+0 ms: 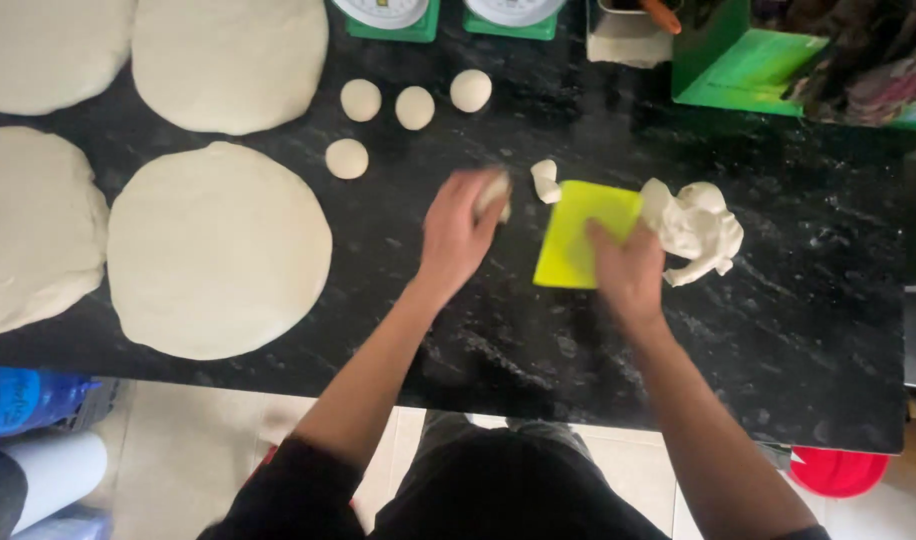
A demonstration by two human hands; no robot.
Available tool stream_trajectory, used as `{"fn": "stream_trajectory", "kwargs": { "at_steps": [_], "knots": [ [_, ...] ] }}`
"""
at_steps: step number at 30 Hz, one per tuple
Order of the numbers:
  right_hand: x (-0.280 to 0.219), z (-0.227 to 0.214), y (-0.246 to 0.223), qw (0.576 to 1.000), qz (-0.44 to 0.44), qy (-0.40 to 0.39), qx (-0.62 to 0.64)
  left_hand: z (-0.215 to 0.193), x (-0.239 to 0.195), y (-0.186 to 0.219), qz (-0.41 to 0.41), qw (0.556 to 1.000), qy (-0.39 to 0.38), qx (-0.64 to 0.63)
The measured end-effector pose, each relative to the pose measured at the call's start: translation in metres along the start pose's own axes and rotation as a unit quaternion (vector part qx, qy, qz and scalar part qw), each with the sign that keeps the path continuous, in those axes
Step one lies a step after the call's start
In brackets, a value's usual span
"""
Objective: The person weighs a large piece of dough on a green scale, then uses a yellow scraper to cut smaller portions from a bulk mass. They roll these portions into small balls and arrange them on the countertop alongside several larger, flattened dough rounds.
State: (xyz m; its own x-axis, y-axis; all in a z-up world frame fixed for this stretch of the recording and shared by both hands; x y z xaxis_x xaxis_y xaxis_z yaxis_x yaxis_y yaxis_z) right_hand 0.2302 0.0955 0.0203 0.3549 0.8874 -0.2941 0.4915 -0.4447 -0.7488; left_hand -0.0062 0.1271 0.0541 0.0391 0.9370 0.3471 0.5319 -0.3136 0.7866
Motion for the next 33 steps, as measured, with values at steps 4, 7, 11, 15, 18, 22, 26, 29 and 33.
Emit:
{"fn": "stream_trajectory", "kwargs": {
  "at_steps": [4,7,11,15,18,22,26,29,33],
  "knots": [
    [0.038,0.024,0.043,0.996,0.048,0.049,-0.054,0.075,0.074,-0.044,0.102,0.993,-0.051,-0.017],
    [0.051,0.042,-0.001,0.995,-0.032,0.034,0.092,0.091,0.078,-0.041,0.048,0.973,-0.226,-0.009],
    [0.023,-0.039,-0.020,0.997,-0.070,0.002,0.034,0.042,0.026,0.031,0.037,0.963,-0.257,-0.071],
    [-0.017,-0.085,0.013,0.989,-0.057,-0.013,-0.138,0.052,-0.081,0.027,0.116,0.967,-0.213,0.081],
    [-0.050,-0.072,0.013,0.989,-0.038,-0.020,-0.143,0.040,-0.102,0.025,0.087,0.960,-0.240,0.113],
    [-0.081,-0.040,0.006,0.989,-0.010,-0.053,-0.139,0.012,-0.084,0.050,-0.010,0.951,-0.310,-0.012],
    [-0.089,-0.028,0.004,0.991,-0.004,-0.051,-0.127,0.040,-0.096,0.024,0.068,0.958,-0.278,-0.006],
    [-0.090,-0.005,0.018,0.983,-0.004,-0.062,-0.174,0.052,-0.103,0.014,0.129,0.960,-0.250,-0.004],
    [-0.091,0.043,0.007,0.971,-0.074,-0.032,-0.227,0.015,-0.103,0.021,0.180,0.956,-0.222,0.071]
  ]
}}
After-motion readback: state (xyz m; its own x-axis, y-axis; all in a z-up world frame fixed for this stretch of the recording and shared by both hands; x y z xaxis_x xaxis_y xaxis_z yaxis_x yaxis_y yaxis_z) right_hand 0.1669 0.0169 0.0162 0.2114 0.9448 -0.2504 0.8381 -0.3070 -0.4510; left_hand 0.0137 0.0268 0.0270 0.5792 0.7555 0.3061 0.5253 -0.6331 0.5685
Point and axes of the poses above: each hand's wrist, its own x-axis towards the middle knuckle, its own z-axis out of the palm, y = z × x, the point moved 6 cm from there along x, towards the middle knuckle, and after that the axes turned 1 degree about -x, right-handed, at the moved point
